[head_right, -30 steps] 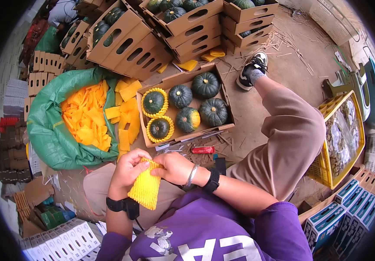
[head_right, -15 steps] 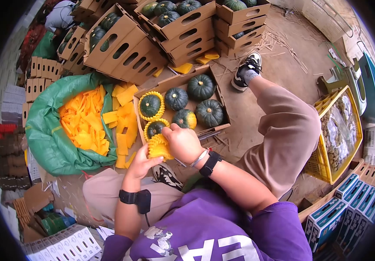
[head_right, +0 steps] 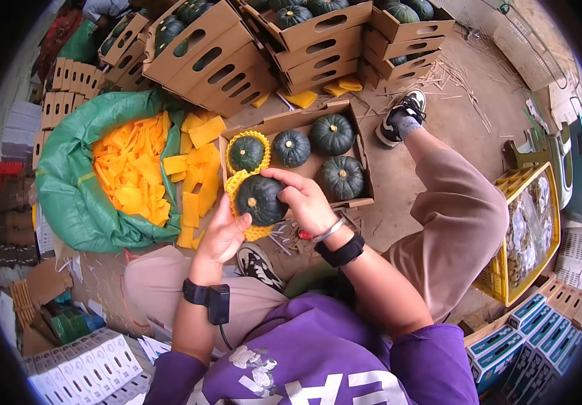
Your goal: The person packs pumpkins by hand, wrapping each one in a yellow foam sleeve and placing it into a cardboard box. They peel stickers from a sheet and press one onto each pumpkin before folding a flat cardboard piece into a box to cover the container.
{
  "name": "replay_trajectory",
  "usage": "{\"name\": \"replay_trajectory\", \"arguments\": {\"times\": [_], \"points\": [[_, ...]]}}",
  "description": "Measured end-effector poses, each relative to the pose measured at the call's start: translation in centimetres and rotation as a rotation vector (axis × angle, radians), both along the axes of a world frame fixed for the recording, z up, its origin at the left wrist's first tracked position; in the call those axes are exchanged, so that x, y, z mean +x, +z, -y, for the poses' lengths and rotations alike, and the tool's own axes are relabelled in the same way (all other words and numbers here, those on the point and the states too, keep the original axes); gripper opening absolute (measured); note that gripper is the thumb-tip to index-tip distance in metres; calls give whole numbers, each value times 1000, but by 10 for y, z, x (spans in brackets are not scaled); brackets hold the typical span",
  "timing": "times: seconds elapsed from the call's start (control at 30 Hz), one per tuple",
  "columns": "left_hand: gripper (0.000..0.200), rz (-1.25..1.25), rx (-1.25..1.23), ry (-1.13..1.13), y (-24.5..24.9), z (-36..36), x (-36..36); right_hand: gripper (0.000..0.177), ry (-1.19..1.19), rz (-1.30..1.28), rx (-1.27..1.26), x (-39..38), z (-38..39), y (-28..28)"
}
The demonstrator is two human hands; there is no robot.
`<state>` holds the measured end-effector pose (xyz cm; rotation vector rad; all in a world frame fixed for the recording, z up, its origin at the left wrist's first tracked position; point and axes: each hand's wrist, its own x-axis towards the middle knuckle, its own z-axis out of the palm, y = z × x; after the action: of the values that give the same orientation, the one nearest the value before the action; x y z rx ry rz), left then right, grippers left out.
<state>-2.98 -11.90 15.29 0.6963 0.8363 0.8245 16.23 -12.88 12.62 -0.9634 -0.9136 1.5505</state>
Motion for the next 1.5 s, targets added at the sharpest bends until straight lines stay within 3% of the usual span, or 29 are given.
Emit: {"name": "replay_trajectory", "arguments": {"times": [0.03,0.07,0.17,0.23,0.27,0.3,0.37,0.43,0.5,0.53,0.57,0.63,0.7,0.73,0.77,0.83,0.9,0.97,1.0,1.03,1.1,1.17,1.23,1.3,1.37,1.43,1.5], "points": [[59,9,20,16,-1,7,8,45,-98,256,146,-13,9,-3],[62,-22,52,40,-4,12,11,34,-227,679,300,-23,19,21],[69,-181,185,14,-4,20,6,24,-218,712,344,-24,20,14],[73,-42,227,-55,12,31,4,24,-166,90,-207,-6,11,-10],[73,47,199,-70,22,38,5,28,-160,-56,-360,5,12,-25],[73,50,207,-80,23,40,4,29,-64,-280,-419,4,14,-58],[80,259,-31,-71,23,42,6,31,118,-661,-585,-26,31,14],[75,286,-85,-82,23,42,1,29,125,-771,-533,-35,38,-14],[66,335,-183,-84,22,40,-4,26,-114,-275,-234,-28,23,-32],[63,207,-101,-37,22,38,-2,24,-211,490,-88,-14,17,-20],[61,31,54,46,17,36,1,25,-337,545,13,-18,20,-7],[61,-133,263,162,13,38,6,27,-352,330,132,-25,27,-15],[62,-166,292,142,11,37,2,32,-192,274,134,-13,41,-3],[62,-208,315,121,11,38,1,40,-59,5,-139,-6,47,3],[62,-205,308,123,11,39,1,40,-57,9,-146,-8,46,4],[62,-20,-69,42,13,43,5,43,7,-693,-322,-18,47,4],[72,-143,-26,-1,6,42,7,37,-22,-824,-346,-24,48,-8],[87,-1139,969,-151,16,36,6,36,19,-789,-349,-20,43,-19],[99,-1253,1081,-282,28,32,9,36,-41,-629,-333,-23,38,-22],[96,-1117,1059,-418,33,29,16,38,-42,-504,-317,-25,31,-24],[91,-1058,1069,-418,20,11,26,37,-88,-71,-64,-14,19,-26],[83,-732,850,-215,-1,-25,33,37,-293,296,-220,24,-6,-16],[83,-642,804,-172,-30,-48,53,39,-151,1255,281,64,-15,-48],[82,-833,881,-322,-33,-48,82,41,51,1429,322,62,-17,-45],[78,-1042,787,-339,-59,-48,92,40,-25,1410,250,67,-19,-45],[77,-1433,990,-430,-67,-40,92,44,-57,1339,271,71,-17,-51],[80,-1467,957,-533,-68,-42,95,43,-53,1412,300,68,-16,-55]]}}
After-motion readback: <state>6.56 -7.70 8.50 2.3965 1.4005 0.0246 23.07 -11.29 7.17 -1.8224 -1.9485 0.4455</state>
